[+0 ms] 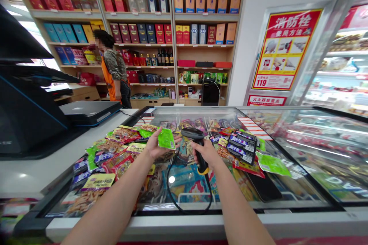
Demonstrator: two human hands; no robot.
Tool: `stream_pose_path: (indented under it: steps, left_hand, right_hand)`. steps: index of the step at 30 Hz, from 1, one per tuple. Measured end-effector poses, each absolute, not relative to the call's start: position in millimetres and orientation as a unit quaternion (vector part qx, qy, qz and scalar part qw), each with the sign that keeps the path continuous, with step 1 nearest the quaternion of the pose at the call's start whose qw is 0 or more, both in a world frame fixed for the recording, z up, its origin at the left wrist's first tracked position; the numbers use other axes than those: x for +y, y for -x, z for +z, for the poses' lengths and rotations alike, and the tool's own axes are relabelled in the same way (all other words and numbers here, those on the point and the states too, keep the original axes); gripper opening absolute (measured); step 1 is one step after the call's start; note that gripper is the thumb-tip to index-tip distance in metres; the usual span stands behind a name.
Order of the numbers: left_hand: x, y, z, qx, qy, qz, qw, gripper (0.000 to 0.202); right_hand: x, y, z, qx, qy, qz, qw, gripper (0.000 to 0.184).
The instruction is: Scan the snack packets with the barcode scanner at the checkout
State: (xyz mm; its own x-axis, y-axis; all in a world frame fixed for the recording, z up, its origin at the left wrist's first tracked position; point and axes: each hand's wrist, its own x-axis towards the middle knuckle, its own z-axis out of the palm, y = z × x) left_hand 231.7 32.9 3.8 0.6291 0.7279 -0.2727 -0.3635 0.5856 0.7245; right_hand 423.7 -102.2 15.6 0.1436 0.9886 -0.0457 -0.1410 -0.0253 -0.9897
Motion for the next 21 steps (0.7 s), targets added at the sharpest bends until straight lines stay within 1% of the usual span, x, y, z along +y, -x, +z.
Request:
stream_pose_path:
  steps: [3, 6, 9, 10, 12, 15, 16, 17, 18, 19, 21]
  left_hand:
    - [39.4, -228.2, 4.3, 0.341, -0.315, 0.282, 0.84, 0.051]
    - [40.8, -224.5, 6.7, 0.363, -0.325, 0.266, 0.832, 0.043]
    - [39.6, -227.2, 5.1, 0.387, -0.354, 0.291, 0.8, 0.018]
    - [39.3, -229.5, 3.3, 0.399, -0.38, 0.308, 0.776, 0.016]
    - [39.5, -234.1, -0.5, 0.442, -0.462, 0.359, 0.68, 0.022]
    - [42.7, -236.8, -4.1, 0.503, -0.605, 0.43, 0.443, 0.023]
    - [44.4, -236.3, -4.8, 0.513, -0.633, 0.442, 0.375, 0.02]
    - [46.2, -235.5, -5.7, 0.518, -0.649, 0.45, 0.33, 0.017]
    - [48.1, -234.7, -6.8, 0.518, -0.652, 0.457, 0.312, 0.014]
    - [49.9, -234.4, -8.5, 0.517, -0.643, 0.469, 0.315, 0.01]
    - [53.0, -235.4, -13.0, 0.508, -0.6, 0.494, 0.372, 0.01]
  right_hand:
    - [-102.5, -424.9, 14.3, -0.424, 0.51, 0.504, 0.553, 0.046]
    - [-103.1, -425.2, 14.1, -0.429, 0.506, 0.506, 0.552, 0.046]
    - [-103.5, -424.3, 15.2, -0.422, 0.513, 0.505, 0.551, 0.045]
    - [-103.5, -423.9, 15.6, -0.419, 0.517, 0.504, 0.551, 0.044]
    - [-103.1, -423.2, 15.9, -0.416, 0.521, 0.502, 0.551, 0.043]
    - [-102.2, -422.7, 14.9, -0.42, 0.521, 0.497, 0.552, 0.044]
    - [-101.9, -422.6, 14.3, -0.422, 0.522, 0.495, 0.551, 0.044]
    - [-101.6, -422.7, 13.7, -0.423, 0.523, 0.494, 0.551, 0.044]
    - [-101.4, -422.7, 12.9, -0.424, 0.523, 0.493, 0.551, 0.044]
    - [-101.2, -422.8, 12.2, -0.424, 0.524, 0.493, 0.55, 0.044]
    - [-100.9, -423.1, 11.0, -0.426, 0.524, 0.495, 0.547, 0.043]
